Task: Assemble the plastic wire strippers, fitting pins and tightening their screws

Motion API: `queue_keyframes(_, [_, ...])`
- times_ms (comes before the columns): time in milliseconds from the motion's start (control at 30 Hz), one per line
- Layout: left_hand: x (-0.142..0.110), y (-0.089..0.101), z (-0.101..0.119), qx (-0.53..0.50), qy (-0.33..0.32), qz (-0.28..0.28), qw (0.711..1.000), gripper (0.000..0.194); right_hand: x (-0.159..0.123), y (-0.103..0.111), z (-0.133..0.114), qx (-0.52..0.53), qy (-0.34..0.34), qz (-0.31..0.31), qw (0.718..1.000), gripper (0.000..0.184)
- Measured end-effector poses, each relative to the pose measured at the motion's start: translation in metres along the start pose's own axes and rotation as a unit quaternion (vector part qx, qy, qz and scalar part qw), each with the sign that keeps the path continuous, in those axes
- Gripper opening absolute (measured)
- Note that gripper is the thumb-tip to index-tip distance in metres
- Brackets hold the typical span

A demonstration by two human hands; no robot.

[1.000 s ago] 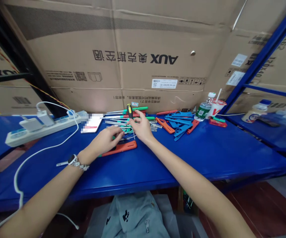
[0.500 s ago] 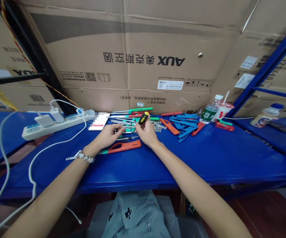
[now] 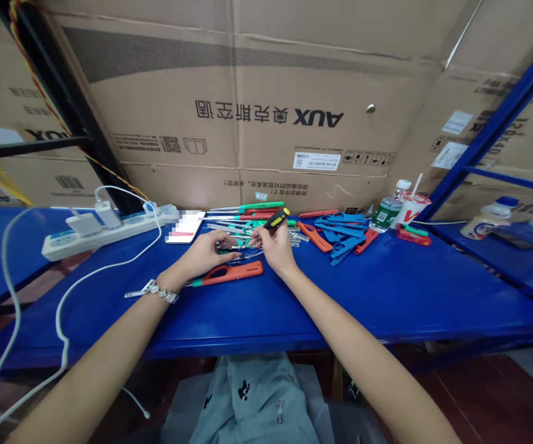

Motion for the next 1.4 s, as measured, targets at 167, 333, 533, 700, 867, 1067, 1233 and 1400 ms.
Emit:
queue_keyframes(167, [0.000, -0.003, 0.003, 0.003, -0.002, -0.008, 1.000, 0.013, -0.002, -0.002, -0.006, 0.030, -0.001, 0.005, 1.000, 0.017])
queue_keyframes(333, [-0.001, -0.004, 0.008, 0.020, -0.028, -0.005, 0.999, 0.018, -0.006, -0.002, -0.011, 0.027, 0.015, 0.002, 1.000, 0.020])
queue_keyframes(533, [-0.005, -0.006, 0.012, 0.046, -0.056, -0.009, 0.997, 0.014, -0.011, -0.004, -0.016, 0.033, 0.055, -0.006, 0.998, 0.027])
queue_keyframes(700, [-0.005, -0.007, 0.013, 0.055, -0.056, -0.005, 0.997, 0.015, -0.011, -0.003, -0.015, 0.046, 0.070, 0.011, 0.996, 0.035])
queue_keyframes(867, [-0.005, -0.009, 0.020, 0.068, -0.058, -0.010, 0.996, 0.014, -0.011, -0.003, -0.012, 0.048, 0.071, 0.009, 0.996, 0.038])
queue_keyframes(1067, [-0.005, -0.012, 0.022, 0.077, -0.065, -0.010, 0.995, 0.016, -0.010, -0.004, -0.008, 0.074, 0.099, 0.003, 0.992, 0.042])
queue_keyframes(1233, [-0.008, -0.018, 0.026, 0.060, -0.068, -0.009, 0.996, 0.012, -0.011, 0.001, -0.012, 0.031, 0.112, -0.014, 0.993, 0.040])
queue_keyframes(1400, [-0.014, -0.026, 0.029, 0.056, -0.059, -0.037, 0.996, 0.037, -0.008, 0.013, -0.012, -0.018, 0.115, 0.002, 0.993, 0.039])
Point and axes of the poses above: each hand's wrist, its own x-axis towards the middle knuckle, its own y-axis out of the back of the hand, z = x × y, the point moved 4 cm from there along x, towards the middle knuckle, and after that the axes turned 6 degrees about y, right-handed, at the moved point
